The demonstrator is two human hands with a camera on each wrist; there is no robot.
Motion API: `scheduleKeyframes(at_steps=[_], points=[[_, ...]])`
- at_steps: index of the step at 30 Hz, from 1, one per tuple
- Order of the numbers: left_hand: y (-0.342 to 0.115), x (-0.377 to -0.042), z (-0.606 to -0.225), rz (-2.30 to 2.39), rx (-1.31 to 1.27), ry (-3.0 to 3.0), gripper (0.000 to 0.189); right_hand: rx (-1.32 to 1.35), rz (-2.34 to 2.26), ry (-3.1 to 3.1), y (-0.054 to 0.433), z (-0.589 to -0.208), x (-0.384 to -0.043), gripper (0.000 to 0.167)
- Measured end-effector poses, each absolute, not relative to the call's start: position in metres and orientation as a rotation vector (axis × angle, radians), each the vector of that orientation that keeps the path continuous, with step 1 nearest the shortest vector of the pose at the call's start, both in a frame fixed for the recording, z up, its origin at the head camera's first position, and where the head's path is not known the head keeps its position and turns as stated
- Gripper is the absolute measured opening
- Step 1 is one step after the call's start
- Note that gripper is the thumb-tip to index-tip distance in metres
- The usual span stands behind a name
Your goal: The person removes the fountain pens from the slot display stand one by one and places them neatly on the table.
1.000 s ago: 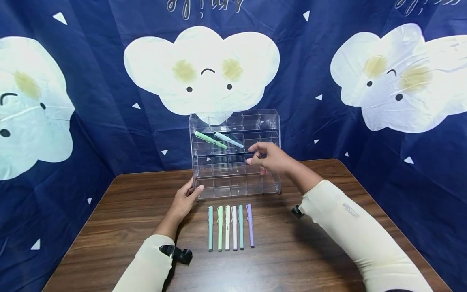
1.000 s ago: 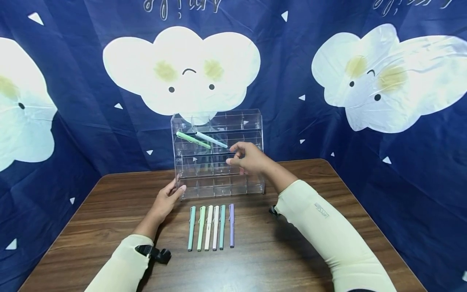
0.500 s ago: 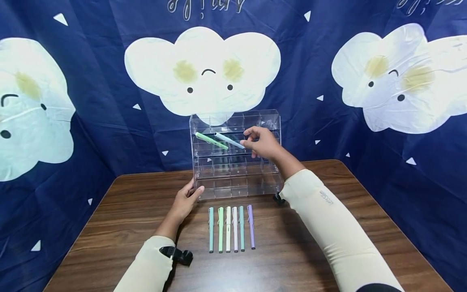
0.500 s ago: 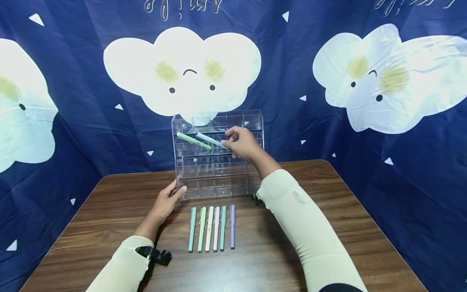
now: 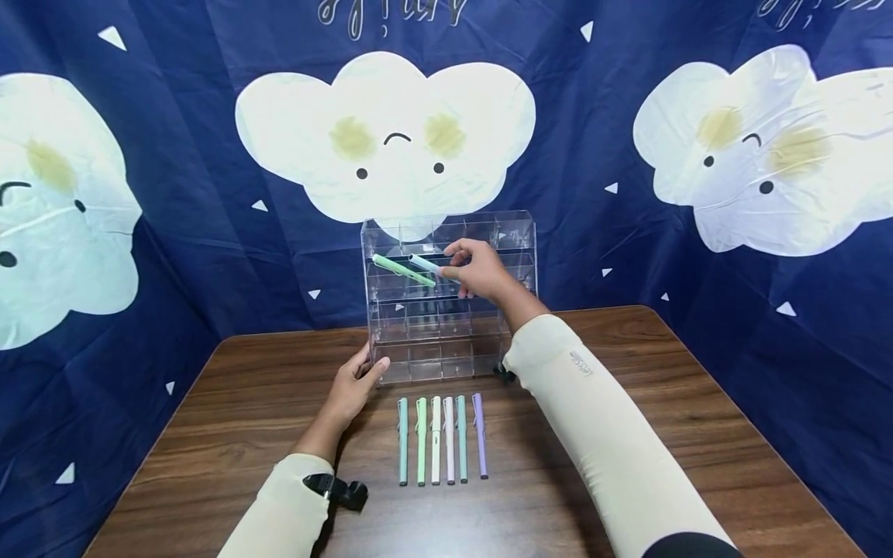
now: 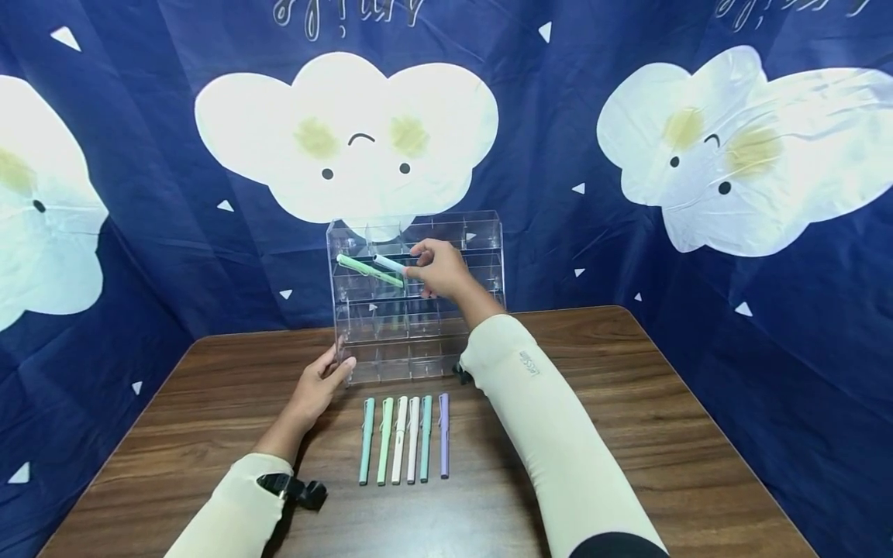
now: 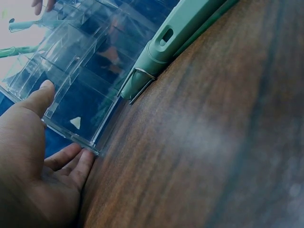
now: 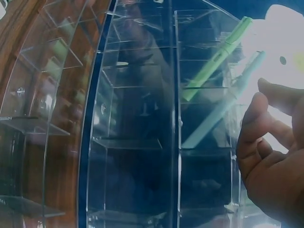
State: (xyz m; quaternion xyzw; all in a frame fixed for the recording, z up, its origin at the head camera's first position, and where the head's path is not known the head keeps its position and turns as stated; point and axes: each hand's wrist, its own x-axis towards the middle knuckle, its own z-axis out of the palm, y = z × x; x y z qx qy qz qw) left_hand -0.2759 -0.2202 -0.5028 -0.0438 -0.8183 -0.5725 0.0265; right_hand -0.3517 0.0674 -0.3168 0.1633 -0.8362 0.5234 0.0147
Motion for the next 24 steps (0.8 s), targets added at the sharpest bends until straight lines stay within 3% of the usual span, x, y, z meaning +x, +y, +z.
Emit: scheduleKeyframes(at_steps=[24], points=[[-0.221,-0.276,-0.502,-1.774,-0.124,-2.542,0.077,0.286,1.491,-2.603,0.034,-0.336,-0.356,0.03]])
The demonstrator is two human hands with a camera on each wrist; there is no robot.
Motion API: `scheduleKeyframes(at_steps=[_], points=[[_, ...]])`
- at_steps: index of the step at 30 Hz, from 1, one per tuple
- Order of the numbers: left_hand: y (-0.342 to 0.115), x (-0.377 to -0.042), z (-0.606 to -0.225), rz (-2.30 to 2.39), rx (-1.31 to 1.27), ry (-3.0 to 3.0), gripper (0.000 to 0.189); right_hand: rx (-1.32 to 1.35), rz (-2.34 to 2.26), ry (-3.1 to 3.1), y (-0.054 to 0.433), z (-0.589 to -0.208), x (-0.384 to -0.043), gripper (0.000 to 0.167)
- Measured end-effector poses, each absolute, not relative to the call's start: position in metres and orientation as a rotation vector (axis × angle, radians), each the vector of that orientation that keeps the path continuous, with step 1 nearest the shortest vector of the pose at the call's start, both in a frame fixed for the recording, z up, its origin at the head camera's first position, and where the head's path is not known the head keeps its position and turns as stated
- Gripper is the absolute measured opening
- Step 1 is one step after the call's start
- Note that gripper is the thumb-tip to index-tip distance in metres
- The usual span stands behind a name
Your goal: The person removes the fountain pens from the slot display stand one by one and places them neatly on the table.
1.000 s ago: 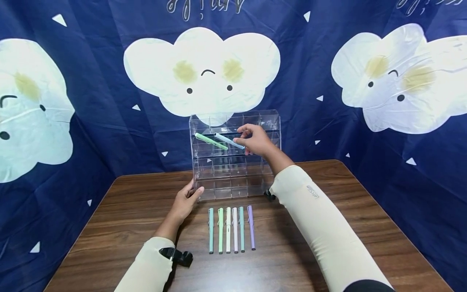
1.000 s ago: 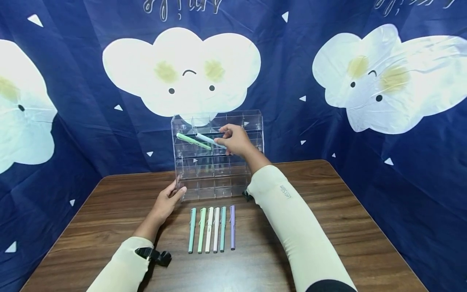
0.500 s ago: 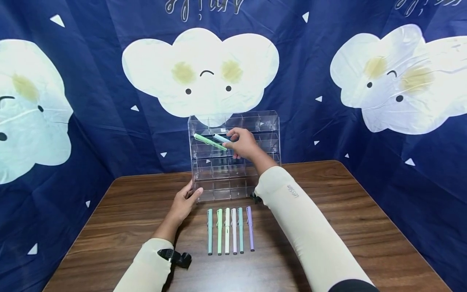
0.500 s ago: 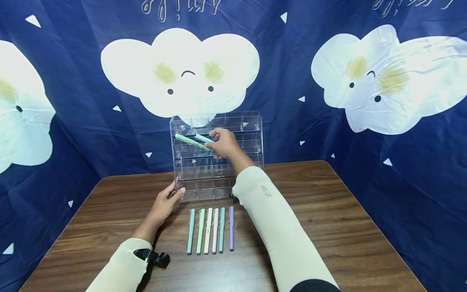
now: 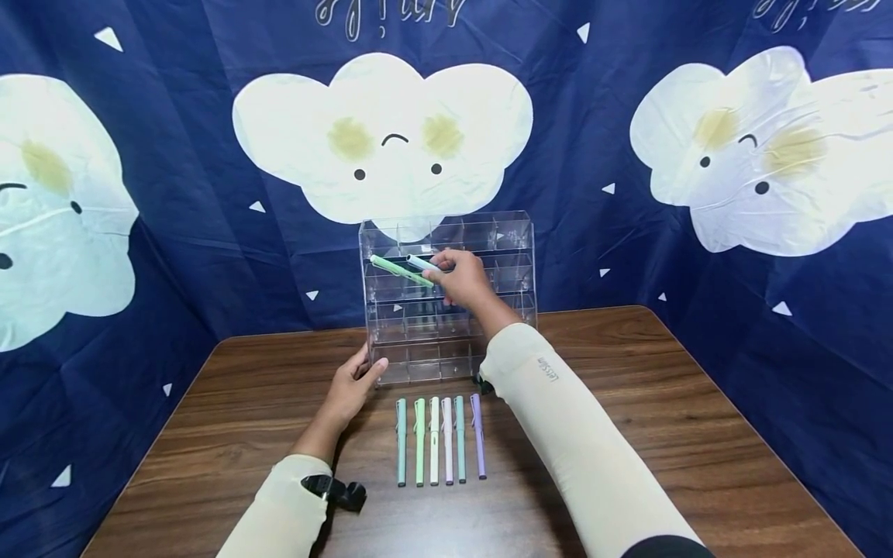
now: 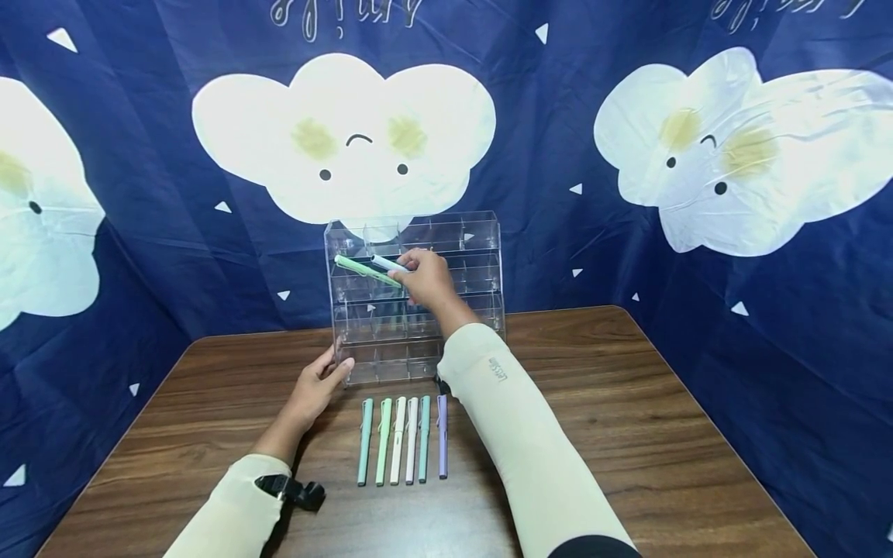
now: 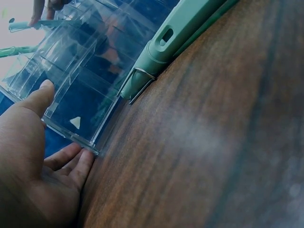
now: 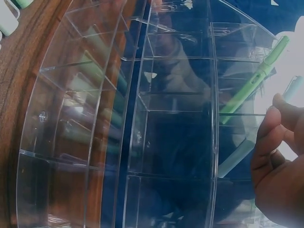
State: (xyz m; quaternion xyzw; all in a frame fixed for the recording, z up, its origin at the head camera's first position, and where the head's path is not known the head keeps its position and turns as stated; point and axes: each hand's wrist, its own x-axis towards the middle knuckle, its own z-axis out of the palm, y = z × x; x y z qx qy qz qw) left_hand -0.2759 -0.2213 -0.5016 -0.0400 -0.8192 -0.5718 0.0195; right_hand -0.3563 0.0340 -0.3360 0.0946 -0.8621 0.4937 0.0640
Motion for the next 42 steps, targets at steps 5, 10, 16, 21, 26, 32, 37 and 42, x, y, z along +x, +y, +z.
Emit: scheduleKeyframes(at_steps=[5,10,16,21,26,32,37,42], points=[[-0.221,-0.276,-0.502,-1.77,-0.129,-2.535,0.077,0.288,1.518,-2.592,0.033,-0.339,-0.357,0.03],[-0.221,-0.275,-0.502,-1.791,-0.131,-2.513,0.075,0.32,1.508,-2.578,0.034,-0.339,-0.357,0.029],[-0.221,-0.277,-0.503,-1.781,-0.128,-2.515,0.074,0.355,1.469,-2.565,0.036,-0.34,-0.357,0.025],[-0.221,-0.277,-0.502,-1.774,-0.133,-2.528,0.074,0.35,1.458,-2.546,0.036,-0.34,-0.356,0.022],[-0.221,-0.277,-0.502,-1.783,-0.141,-2.517,0.074,0.342,1.472,-2.518,0.035,-0.339,-0.356,0.02],[-0.22,-0.276,-0.501,-1.786,-0.158,-2.513,0.074,0.321,1.458,-2.492,0.036,-0.338,-0.356,0.019],[-0.22,-0.275,-0.502,-1.778,-0.156,-2.523,0.074,0.322,1.484,-2.446,0.036,-0.332,-0.355,0.018],[-0.22,-0.275,-0.501,-1.79,-0.159,-2.51,0.073,0.325,1.52,-2.417,0.037,-0.324,-0.353,0.013]])
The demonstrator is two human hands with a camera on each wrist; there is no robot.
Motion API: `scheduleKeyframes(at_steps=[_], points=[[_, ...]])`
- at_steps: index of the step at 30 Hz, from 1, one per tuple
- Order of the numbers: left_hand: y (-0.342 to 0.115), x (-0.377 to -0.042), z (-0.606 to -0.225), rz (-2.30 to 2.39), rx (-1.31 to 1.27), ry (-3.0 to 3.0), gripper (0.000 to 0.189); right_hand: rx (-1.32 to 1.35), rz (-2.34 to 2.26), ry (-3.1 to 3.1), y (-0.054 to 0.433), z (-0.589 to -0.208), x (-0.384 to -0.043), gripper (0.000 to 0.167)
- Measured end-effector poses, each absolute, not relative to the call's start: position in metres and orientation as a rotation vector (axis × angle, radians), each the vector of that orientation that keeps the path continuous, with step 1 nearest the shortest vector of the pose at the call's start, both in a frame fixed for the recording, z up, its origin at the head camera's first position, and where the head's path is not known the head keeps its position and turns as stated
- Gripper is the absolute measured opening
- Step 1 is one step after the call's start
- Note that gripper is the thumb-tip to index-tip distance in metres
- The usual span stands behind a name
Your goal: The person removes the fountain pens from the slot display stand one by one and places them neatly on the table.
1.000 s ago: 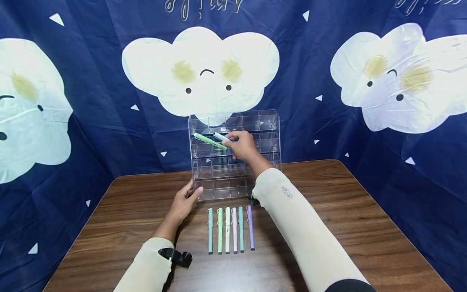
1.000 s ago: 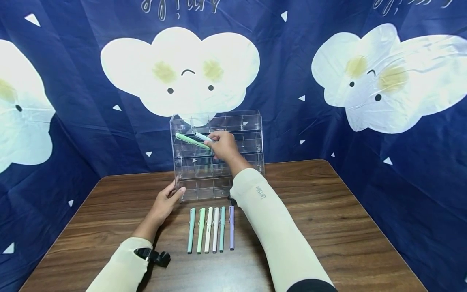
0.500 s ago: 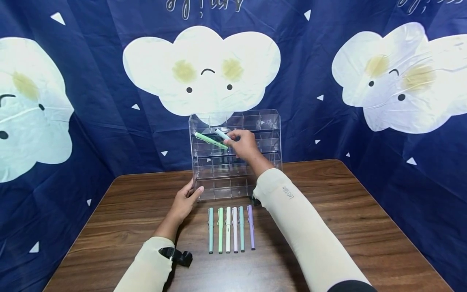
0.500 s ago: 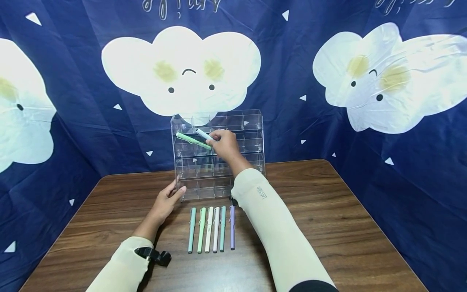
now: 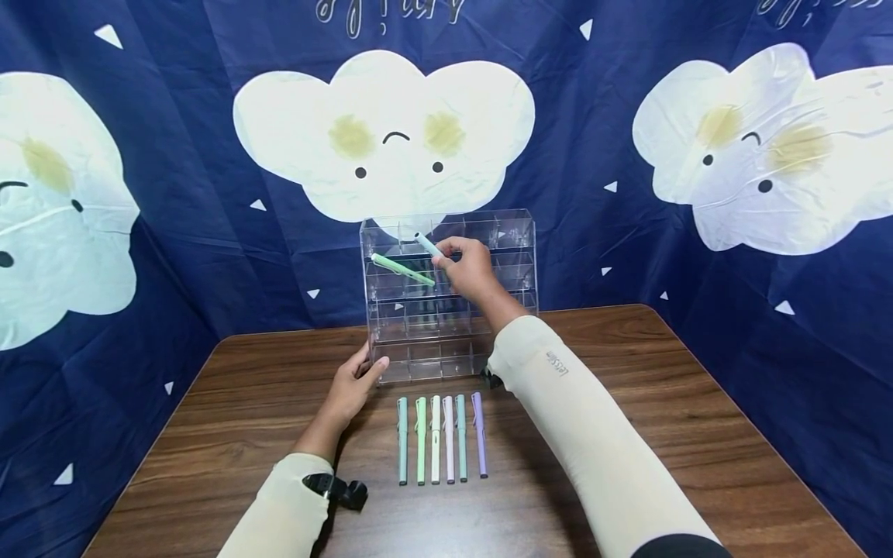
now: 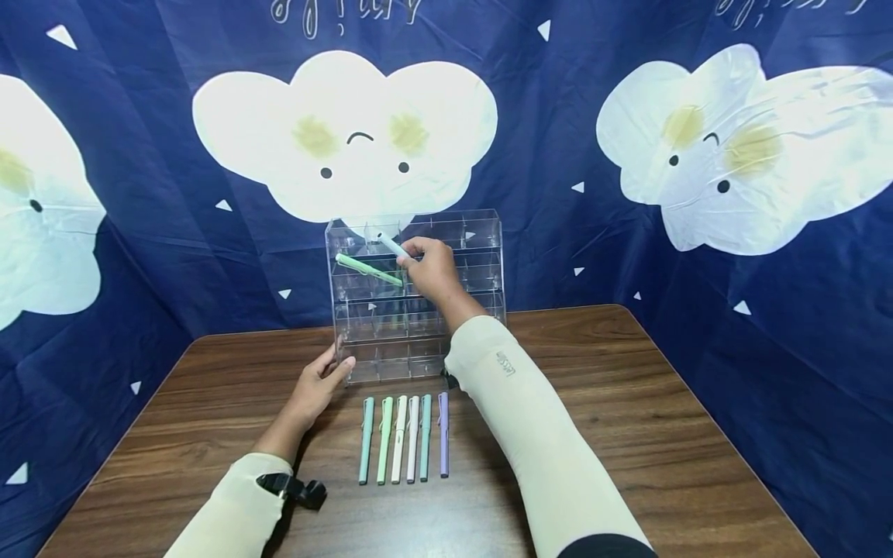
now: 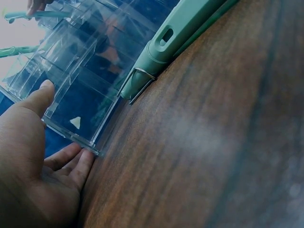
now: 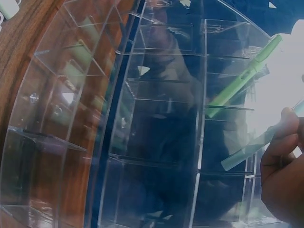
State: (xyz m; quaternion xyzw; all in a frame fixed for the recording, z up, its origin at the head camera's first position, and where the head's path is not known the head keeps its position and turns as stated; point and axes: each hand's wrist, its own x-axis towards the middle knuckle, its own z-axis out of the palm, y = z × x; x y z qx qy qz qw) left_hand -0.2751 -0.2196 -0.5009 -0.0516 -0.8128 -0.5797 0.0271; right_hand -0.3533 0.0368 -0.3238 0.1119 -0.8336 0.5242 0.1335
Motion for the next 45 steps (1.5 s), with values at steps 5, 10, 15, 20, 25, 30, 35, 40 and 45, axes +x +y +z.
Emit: scheduleKeyframes(at_steps=[5,10,15,20,25,30,35,40,45], points=[[-0.22,-0.275,-0.502,-1.775,-0.147,-2.538,0.074,0.331,1.52,-2.415,0.037,-0.315,-0.352,0.01],[-0.22,-0.275,-0.502,-1.769,-0.143,-2.545,0.075,0.349,1.503,-2.411,0.038,-0.306,-0.35,0.012],[-0.221,-0.274,-0.502,-1.77,-0.148,-2.526,0.074,0.389,1.506,-2.379,0.041,-0.299,-0.35,0.015],[-0.221,-0.274,-0.501,-1.777,-0.14,-2.521,0.074,0.428,1.555,-2.319,0.046,-0.289,-0.345,0.019],[-0.222,-0.273,-0.501,-1.768,-0.147,-2.525,0.074,0.466,1.673,-2.203,0.051,-0.282,-0.343,0.021],[-0.221,-0.274,-0.503,-1.734,-0.147,-2.539,0.074,0.463,1.772,-2.115,0.061,-0.281,-0.339,0.02],[-0.219,-0.275,-0.503,-1.758,-0.135,-2.521,0.074,0.479,1.868,-2.071,0.069,-0.282,-0.33,0.022],[-0.22,-0.277,-0.504,-1.78,-0.136,-2.499,0.073,0.475,1.967,-2.045,0.077,-0.287,-0.321,0.025],[-0.22,-0.277,-0.504,-1.772,-0.139,-2.508,0.072,0.462,2.008,-2.061,0.084,-0.297,-0.312,0.029]])
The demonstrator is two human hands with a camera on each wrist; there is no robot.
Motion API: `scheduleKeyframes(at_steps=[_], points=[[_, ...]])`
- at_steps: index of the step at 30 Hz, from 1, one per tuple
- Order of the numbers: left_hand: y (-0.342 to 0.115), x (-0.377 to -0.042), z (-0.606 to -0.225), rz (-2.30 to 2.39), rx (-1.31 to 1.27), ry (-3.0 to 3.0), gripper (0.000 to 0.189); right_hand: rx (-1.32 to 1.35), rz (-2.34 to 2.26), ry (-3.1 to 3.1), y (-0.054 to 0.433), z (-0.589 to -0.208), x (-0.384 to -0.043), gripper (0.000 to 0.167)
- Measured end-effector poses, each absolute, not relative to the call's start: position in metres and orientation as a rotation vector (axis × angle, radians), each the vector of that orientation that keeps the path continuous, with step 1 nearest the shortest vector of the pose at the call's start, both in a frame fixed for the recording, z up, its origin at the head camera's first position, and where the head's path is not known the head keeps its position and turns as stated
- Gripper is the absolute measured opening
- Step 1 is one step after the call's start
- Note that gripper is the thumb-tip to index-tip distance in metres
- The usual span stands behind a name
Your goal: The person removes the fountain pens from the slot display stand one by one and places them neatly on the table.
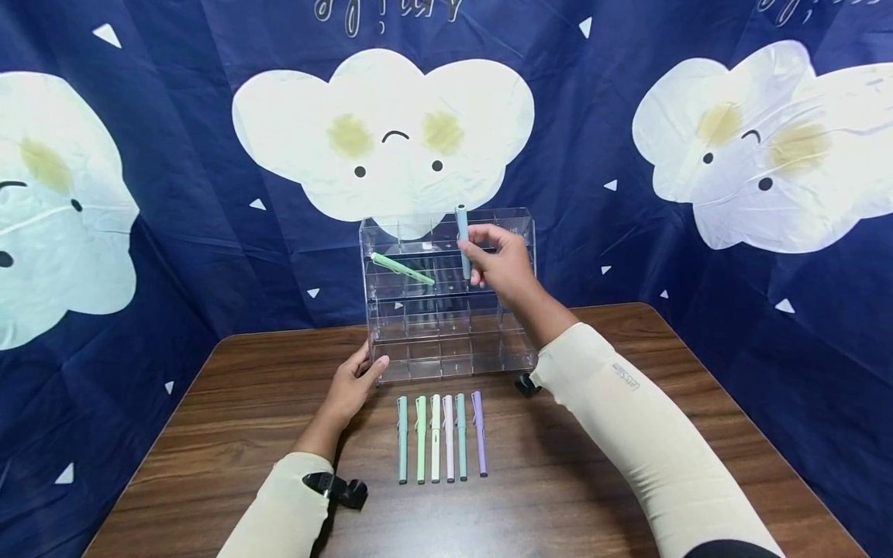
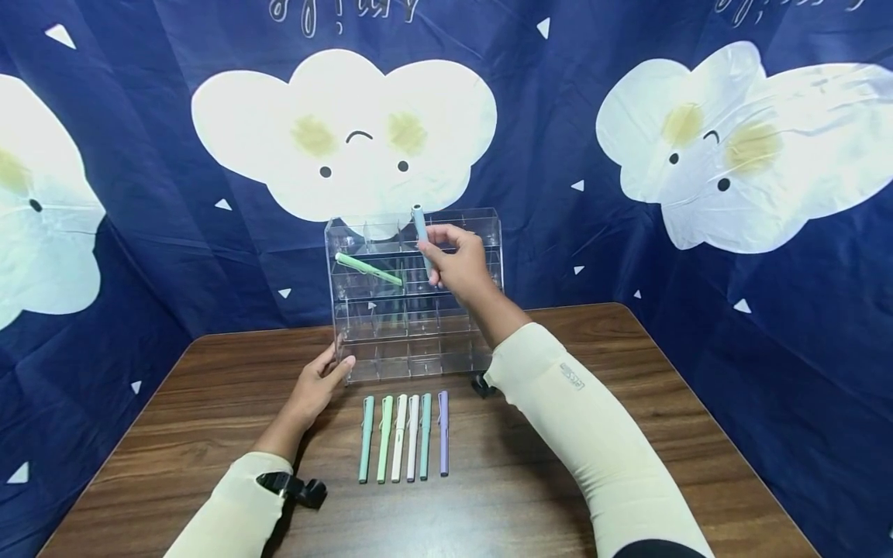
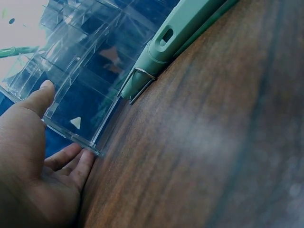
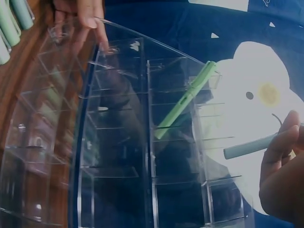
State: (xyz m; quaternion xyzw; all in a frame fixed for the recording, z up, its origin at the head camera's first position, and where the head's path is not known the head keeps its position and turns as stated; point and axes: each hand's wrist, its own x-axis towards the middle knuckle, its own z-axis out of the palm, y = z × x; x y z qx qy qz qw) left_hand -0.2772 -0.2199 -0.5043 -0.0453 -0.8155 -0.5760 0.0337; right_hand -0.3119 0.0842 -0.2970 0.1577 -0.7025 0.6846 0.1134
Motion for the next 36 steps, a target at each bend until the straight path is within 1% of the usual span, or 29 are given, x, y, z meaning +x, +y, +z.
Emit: scheduleKeyframes(at_steps=[9,19,29,32,36], points=[[-0.218,-0.277,-0.502,-1.766,-0.151,-2.527,0.074,0.423,1.961,-2.103,0.1,-0.318,-0.303,0.032],[-0.219,-0.276,-0.502,-1.769,-0.162,-2.523,0.073,0.396,1.99,-2.176,0.114,-0.34,-0.283,0.02],[-0.22,-0.277,-0.504,-1.785,-0.145,-2.519,0.073,0.367,1.993,-2.285,0.124,-0.367,-0.265,0.016],[-0.221,-0.277,-0.504,-1.786,-0.138,-2.521,0.074,0.378,2.032,-2.28,0.126,-0.377,-0.261,0.015],[-0.221,-0.277,-0.504,-1.787,-0.143,-2.516,0.073,0.386,2.049,-2.288,0.131,-0.39,-0.257,0.019]])
